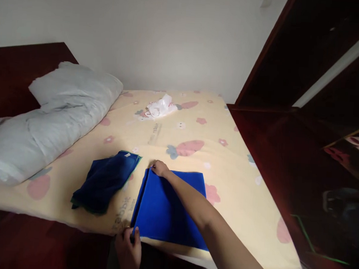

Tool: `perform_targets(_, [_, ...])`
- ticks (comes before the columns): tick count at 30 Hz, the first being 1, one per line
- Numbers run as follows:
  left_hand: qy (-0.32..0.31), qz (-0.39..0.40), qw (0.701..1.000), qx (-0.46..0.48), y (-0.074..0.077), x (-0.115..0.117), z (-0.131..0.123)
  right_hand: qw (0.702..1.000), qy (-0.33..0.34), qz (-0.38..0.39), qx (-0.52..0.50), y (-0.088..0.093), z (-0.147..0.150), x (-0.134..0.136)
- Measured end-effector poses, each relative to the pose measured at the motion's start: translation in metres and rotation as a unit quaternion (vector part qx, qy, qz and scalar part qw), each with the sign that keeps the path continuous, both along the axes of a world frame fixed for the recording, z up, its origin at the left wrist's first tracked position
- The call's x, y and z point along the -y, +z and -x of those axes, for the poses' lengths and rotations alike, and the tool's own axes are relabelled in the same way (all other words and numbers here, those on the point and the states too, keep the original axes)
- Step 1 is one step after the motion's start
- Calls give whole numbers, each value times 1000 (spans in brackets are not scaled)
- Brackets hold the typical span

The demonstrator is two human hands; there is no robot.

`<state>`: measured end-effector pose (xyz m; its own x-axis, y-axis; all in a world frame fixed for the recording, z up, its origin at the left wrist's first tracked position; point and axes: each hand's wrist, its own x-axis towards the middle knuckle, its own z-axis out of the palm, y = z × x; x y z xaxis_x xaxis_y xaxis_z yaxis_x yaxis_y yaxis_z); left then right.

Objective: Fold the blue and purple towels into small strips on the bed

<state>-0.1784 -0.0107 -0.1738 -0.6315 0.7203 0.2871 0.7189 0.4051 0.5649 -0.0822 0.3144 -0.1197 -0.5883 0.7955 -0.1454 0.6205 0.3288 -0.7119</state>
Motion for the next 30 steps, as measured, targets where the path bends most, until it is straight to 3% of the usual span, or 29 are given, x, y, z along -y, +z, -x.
perform_targets(2, [-12,11,999,-43,-10,-1,11,1000,7,6,14,-8,12,0])
perform_targets(6, [-23,8,1000,-17,-20,-2,16,1000,9,10,18,-15,24,3])
perform_targets(11, [42,62,992,101,-4,-4,6,998,36,15,-49,-4,11,11])
perform_targets(14, [87,90,976,181,22,-2,-1,990,27,4,-137,23,-23,19])
perform_targets(17, [92,52,970,217,58,1,-9,955,-23,-9,-296,69,-81,42])
perform_targets(21, [38,-67,980,182,117,7,-20,904,-101,-43,-414,144,-177,106])
perform_targets(24, [19,-189,971,145,160,10,-30,877,-141,-81,-451,188,-244,167])
perform_targets(27, [-23,-305,937,168,195,12,-45,862,-186,-131,-452,213,-296,221])
perform_targets(30, [-87,-329,915,219,219,13,-63,844,-227,-187,-449,221,-334,261])
